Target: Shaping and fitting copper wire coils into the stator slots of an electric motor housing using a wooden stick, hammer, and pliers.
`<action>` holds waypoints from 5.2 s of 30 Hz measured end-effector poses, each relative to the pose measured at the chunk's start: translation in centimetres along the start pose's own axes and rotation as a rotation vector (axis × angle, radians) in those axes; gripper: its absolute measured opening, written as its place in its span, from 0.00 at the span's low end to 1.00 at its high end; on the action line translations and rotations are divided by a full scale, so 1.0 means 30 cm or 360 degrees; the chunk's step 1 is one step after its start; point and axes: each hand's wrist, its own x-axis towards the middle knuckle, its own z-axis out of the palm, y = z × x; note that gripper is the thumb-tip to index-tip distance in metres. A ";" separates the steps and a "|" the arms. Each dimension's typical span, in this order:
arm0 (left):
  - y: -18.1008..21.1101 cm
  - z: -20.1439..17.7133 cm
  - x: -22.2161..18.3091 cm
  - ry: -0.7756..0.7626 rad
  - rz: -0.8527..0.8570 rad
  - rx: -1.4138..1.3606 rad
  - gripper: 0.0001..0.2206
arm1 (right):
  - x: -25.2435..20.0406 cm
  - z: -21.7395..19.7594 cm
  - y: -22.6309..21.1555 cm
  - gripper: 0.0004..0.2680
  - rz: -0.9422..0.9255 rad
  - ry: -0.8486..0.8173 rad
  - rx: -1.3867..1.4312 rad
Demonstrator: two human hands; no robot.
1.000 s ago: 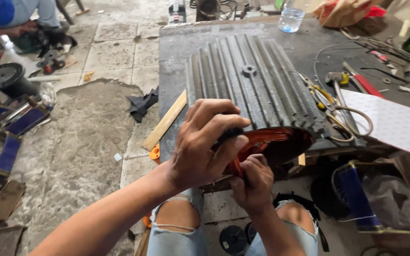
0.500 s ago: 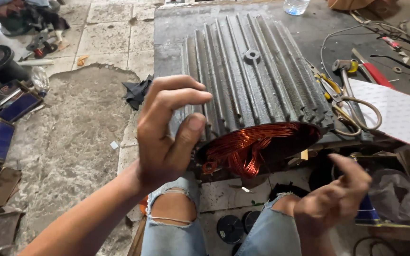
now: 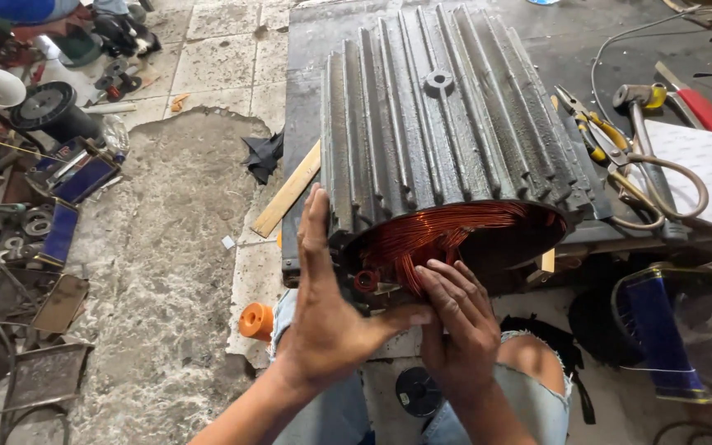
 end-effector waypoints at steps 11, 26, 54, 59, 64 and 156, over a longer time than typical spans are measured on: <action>0.042 0.157 0.035 0.0628 0.0060 0.0166 0.46 | 0.017 -0.100 0.123 0.18 -0.0253 -0.0480 -0.0099; -0.003 0.132 -0.004 0.0542 0.0260 0.0302 0.48 | 0.037 -0.067 0.138 0.12 -0.0469 -0.0311 -0.0345; -0.008 0.110 0.074 -0.1059 0.1777 0.1910 0.06 | 0.033 -0.017 0.168 0.03 -0.0715 0.0162 -0.0570; 0.129 0.003 0.088 -0.1255 0.1934 0.2331 0.15 | 0.045 -0.064 0.112 0.12 -0.0633 0.0090 -0.0450; 0.060 0.025 0.085 -0.0933 0.1743 0.2042 0.09 | 0.056 -0.006 0.128 0.05 -0.0589 0.0246 -0.0447; -0.051 0.165 0.017 -0.0106 0.1498 0.1964 0.14 | 0.333 -0.620 0.587 0.15 0.0930 0.0150 -0.0262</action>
